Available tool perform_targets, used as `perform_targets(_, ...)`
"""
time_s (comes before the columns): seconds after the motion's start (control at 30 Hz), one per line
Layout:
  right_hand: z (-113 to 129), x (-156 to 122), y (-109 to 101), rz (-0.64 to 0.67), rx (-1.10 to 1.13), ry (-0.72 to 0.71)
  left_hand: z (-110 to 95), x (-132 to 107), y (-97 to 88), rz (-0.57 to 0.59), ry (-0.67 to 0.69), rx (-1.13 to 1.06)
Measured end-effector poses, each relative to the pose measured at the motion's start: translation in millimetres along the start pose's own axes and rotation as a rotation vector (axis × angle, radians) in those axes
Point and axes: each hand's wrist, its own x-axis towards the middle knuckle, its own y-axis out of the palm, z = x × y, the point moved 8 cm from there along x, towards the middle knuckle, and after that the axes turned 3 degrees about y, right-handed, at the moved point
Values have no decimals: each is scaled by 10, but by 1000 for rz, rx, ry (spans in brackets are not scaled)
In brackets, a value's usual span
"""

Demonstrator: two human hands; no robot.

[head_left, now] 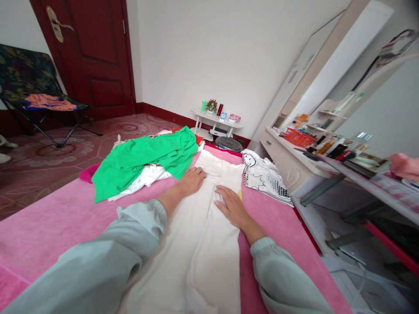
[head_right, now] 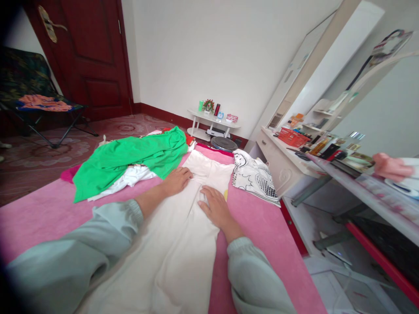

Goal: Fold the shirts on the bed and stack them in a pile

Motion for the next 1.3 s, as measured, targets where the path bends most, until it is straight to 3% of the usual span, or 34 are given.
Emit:
perform_targets(0.17, -17, -114, 55, -6, 8, 51, -125, -206, -57, -24, 61, 2)
perform_targets(0.4, 58, -145, -125, -183, 17, 210, -574, -631, -294, 56, 266, -163)
perform_targets(0.57, 47, 7, -57, -99, -95, 502, -715, -778, -401, 76, 311, -319)
perform_targets(0.67, 33, 87, 0, -35, -167, 596, -728, -787, -433, 67, 312, -356)
perform_targets(0.77, -17, 122, 26, -40, -104, 640, -742, -779, -450, 74, 304, -356)
perform_targets(0.97, 11, 158, 46, -197, 191, 545, -752, -777, -440, 106, 291, -334)
perform_targets(1.13, 203, 157, 113, -43, 169, 410, -752, -786, -460, 107, 272, -327)
perform_targets(1.3, 425, -219, -155, -30, 297, 355, -810, -813, -472, 126, 333, -368)
